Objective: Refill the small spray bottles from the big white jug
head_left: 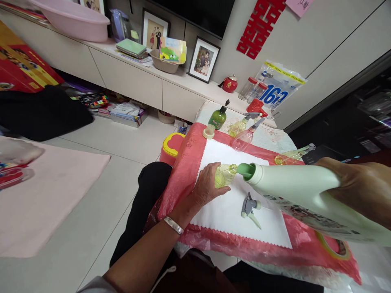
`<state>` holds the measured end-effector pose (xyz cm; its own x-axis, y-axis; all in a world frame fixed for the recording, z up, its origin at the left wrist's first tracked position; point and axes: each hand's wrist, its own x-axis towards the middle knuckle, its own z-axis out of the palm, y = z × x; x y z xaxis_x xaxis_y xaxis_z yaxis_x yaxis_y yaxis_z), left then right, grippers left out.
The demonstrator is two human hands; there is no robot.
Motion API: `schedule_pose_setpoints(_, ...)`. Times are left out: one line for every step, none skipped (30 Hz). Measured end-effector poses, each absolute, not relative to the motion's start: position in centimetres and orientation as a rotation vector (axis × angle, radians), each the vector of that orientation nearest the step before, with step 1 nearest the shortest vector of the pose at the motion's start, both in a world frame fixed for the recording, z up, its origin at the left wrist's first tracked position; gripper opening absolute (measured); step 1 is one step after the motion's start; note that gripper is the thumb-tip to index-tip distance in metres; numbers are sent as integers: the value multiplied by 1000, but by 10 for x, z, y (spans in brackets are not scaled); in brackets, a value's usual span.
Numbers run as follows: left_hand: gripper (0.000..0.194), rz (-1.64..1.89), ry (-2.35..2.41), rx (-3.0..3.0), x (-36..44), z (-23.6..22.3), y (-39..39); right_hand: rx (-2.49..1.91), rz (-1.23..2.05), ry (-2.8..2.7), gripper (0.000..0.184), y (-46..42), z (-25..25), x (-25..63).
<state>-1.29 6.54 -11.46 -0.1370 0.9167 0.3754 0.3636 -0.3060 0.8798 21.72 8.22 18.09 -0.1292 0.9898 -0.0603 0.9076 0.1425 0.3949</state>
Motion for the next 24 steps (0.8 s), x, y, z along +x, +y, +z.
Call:
schedule_pose_setpoints(90, 1457, 1437, 1637, -13, -114, 65, 1846, 351, 2106, 34, 82, 181, 216)
schedule_pose_setpoints(90, 1460, 1438, 1635, -13, -114, 65, 1861, 316, 2083, 36, 82, 182, 215)
schedule_pose_setpoints(90, 1462, 1439, 1633, -13, -114, 65, 1873, 288, 2063, 38, 82, 182, 214)
schedule_pose_setpoints(91, 1461, 1440, 1631, -13, -114, 65, 1878, 280, 2055, 39, 82, 183, 213)
schedule_pose_setpoints(91, 1458, 1440, 1631, -13, -114, 65, 1878, 284, 2048, 40, 82, 183, 212)
schedule_pose_setpoints(91, 1457, 1438, 1630, -13, -114, 65, 1871, 286, 2047, 39, 82, 183, 211)
schedule_pose_setpoints(91, 1457, 1435, 1630, -13, -114, 65, 1863, 289, 2050, 38, 82, 184, 210)
schedule_pose_setpoints(91, 1459, 1430, 1631, -13, -114, 66, 1858, 289, 2054, 37, 82, 184, 209)
schedule_pose_setpoints(90, 1459, 1429, 1632, -13, -114, 66, 1864, 284, 2050, 36, 82, 184, 208)
schedule_pose_setpoints(90, 1457, 1429, 1632, -13, -114, 66, 1880, 279, 2040, 35, 83, 183, 207)
schedule_pose_setpoints(90, 1454, 1433, 1632, -13, -114, 66, 1899, 267, 2029, 35, 83, 183, 207)
schedule_pose_setpoints(91, 1452, 1437, 1631, -13, -114, 65, 1913, 256, 2025, 35, 83, 183, 207)
schedule_pose_setpoints(91, 1450, 1439, 1630, -13, -113, 65, 1923, 256, 2025, 35, 84, 182, 207)
schedule_pose_setpoints(91, 1449, 1439, 1628, -13, -113, 65, 1927, 261, 2034, 35, 84, 182, 208)
schedule_pose_setpoints(91, 1451, 1437, 1628, -13, -112, 64, 1923, 271, 2051, 35, 84, 181, 210)
schedule_pose_setpoints(90, 1453, 1436, 1627, -13, -112, 64, 1912, 277, 2071, 34, 84, 181, 212)
schedule_pose_setpoints(90, 1456, 1437, 1626, -13, -111, 64, 1903, 281, 2084, 34, 84, 181, 214)
schedule_pose_setpoints(90, 1456, 1438, 1625, -13, -111, 64, 1896, 285, 2093, 34, 84, 181, 216)
schedule_pose_setpoints(90, 1458, 1441, 1625, -13, -112, 64, 1890, 282, 2096, 34, 84, 181, 217)
schedule_pose_setpoints(90, 1460, 1442, 1627, -13, -112, 64, 1887, 287, 2094, 34, 84, 181, 219)
schedule_pose_setpoints(90, 1461, 1443, 1629, -13, -113, 64, 1886, 292, 2088, 34, 84, 181, 220)
schedule_pose_setpoints(90, 1461, 1442, 1634, -13, -113, 65, 1889, 301, 2074, 35, 85, 180, 221)
schedule_pose_setpoints(90, 1460, 1440, 1639, -13, -114, 65, 1897, 307, 2058, 35, 85, 180, 221)
schedule_pose_setpoints(91, 1460, 1441, 1642, -13, -114, 65, 1902, 301, 2049, 36, 86, 180, 221)
